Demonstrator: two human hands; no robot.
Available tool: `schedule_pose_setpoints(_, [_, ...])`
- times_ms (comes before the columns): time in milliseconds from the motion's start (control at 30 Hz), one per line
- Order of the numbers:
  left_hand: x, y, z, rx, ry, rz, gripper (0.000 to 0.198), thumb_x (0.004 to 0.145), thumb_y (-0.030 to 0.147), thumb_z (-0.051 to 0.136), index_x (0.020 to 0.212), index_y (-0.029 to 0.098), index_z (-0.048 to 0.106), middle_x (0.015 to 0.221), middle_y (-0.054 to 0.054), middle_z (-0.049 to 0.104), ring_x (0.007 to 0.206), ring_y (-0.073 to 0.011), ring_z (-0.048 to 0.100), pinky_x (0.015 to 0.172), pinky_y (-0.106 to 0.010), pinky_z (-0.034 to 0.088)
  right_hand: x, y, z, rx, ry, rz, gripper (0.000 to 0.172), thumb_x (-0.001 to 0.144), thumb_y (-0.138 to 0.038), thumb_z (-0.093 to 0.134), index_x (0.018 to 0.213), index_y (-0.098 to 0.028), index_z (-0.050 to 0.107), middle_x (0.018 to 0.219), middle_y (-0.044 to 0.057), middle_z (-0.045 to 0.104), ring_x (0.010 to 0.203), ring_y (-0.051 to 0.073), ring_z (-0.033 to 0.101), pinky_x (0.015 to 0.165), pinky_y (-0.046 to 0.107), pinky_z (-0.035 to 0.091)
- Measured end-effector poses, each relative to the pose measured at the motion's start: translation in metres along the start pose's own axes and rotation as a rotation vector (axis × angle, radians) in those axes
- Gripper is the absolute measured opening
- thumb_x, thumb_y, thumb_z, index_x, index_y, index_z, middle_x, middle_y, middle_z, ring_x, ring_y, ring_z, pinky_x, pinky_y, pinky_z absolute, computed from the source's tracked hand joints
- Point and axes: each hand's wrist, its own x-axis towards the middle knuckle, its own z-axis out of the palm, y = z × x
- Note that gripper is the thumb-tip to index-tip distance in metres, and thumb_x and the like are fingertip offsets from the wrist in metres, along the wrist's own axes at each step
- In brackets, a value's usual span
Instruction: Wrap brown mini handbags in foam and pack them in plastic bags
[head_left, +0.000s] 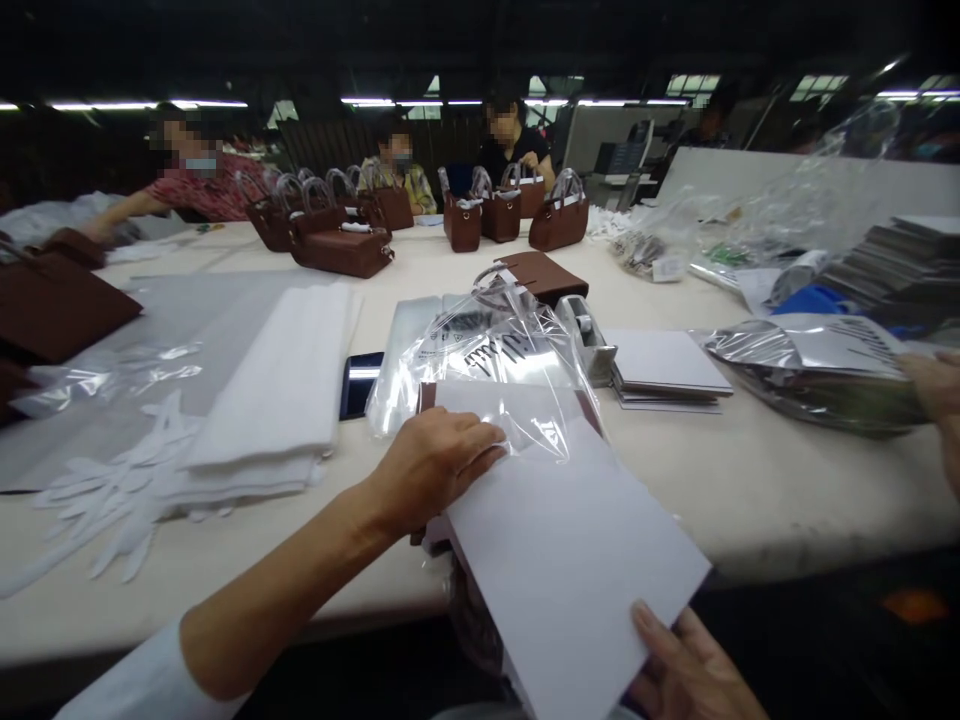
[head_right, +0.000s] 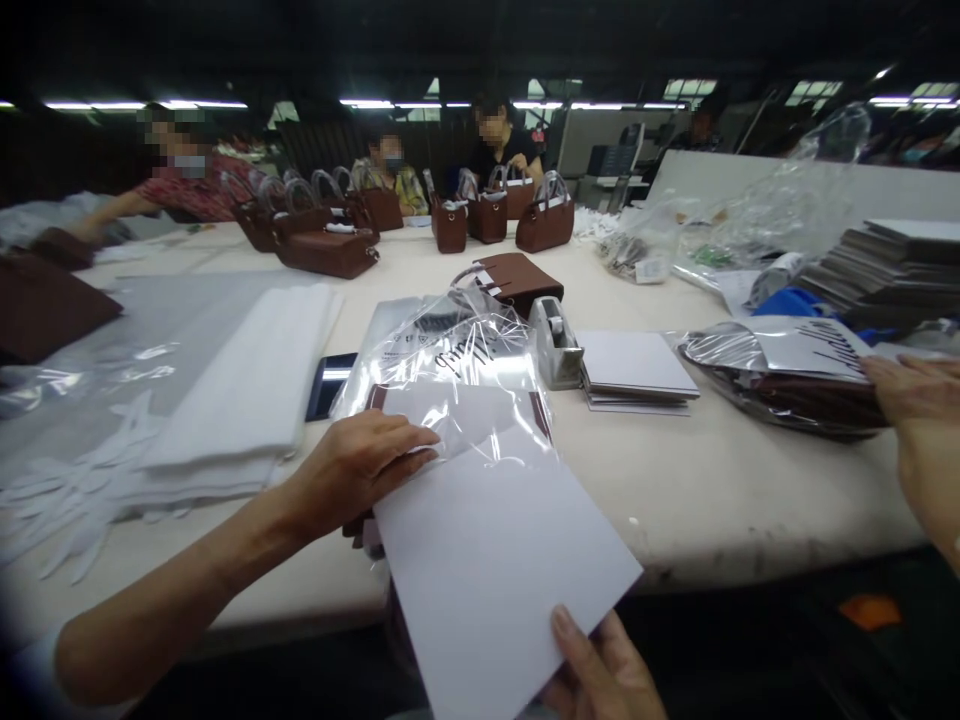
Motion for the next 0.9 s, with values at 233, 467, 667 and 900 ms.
schedule_pose_setpoints(233, [-0.009, 0.012, -0.003, 0.238, 0.074, 0.233, 0.014, 0.083, 0.013, 0.047, 0.089, 0.013, 0.060, 0.061, 0.000, 0.052, 0.054, -0.0119, 0.044, 0.056, -0.027, 0.040, 0.010, 0.006, 0.065, 0.135, -0.029, -0.146, 0.052, 0.061, -0.030, 0.077, 0.104, -0.017, 0.050, 0.096, 0.003, 0.062, 0.077, 0.014, 0.060, 0.058, 0.025, 0.054])
schedule_pose_setpoints(467, [-0.028, 0.015, 0.004, 0.161, 0.151, 0.238, 0.016, 0.079, 0.010, 0.053, 0.094, 0.013, 0.058, 0.081, -0.007, 0.058, 0.072, -0.0171, 0.052, 0.066, -0.033, 0.046, 0.018, 0.002, 0.091, 0.193, -0.124, -0.121, 0.046, 0.066, -0.027, 0.074, 0.101, -0.010, 0.051, 0.096, 0.010, 0.064, 0.075, 0.015, 0.063, 0.067, 0.027, 0.055])
schedule_pose_setpoints(667, [-0.033, 0.011, 0.019, 0.085, 0.108, 0.287, 0.012, 0.079, 0.010, 0.052, 0.088, 0.014, 0.059, 0.105, -0.008, 0.062, 0.105, -0.0211, 0.053, 0.087, -0.035, 0.046, 0.024, 0.007, 0.106, 0.219, -0.181, -0.155, 0.042, 0.067, -0.028, 0.073, 0.100, -0.013, 0.051, 0.101, 0.008, 0.064, 0.083, 0.016, 0.063, 0.072, 0.027, 0.053])
schedule_pose_setpoints(900, [-0.042, 0.001, 0.036, 0.078, 0.142, 0.317, 0.026, 0.078, 0.026, 0.059, 0.101, 0.012, 0.059, 0.108, -0.011, 0.062, 0.108, -0.0252, 0.052, 0.091, -0.039, 0.042, 0.014, -0.011, 0.041, -0.718, 0.075, -0.539, 0.035, 0.073, -0.049, 0.059, 0.064, -0.016, 0.049, 0.049, -0.003, 0.051, 0.037, 0.007, 0.046, 0.037, 0.017, 0.036])
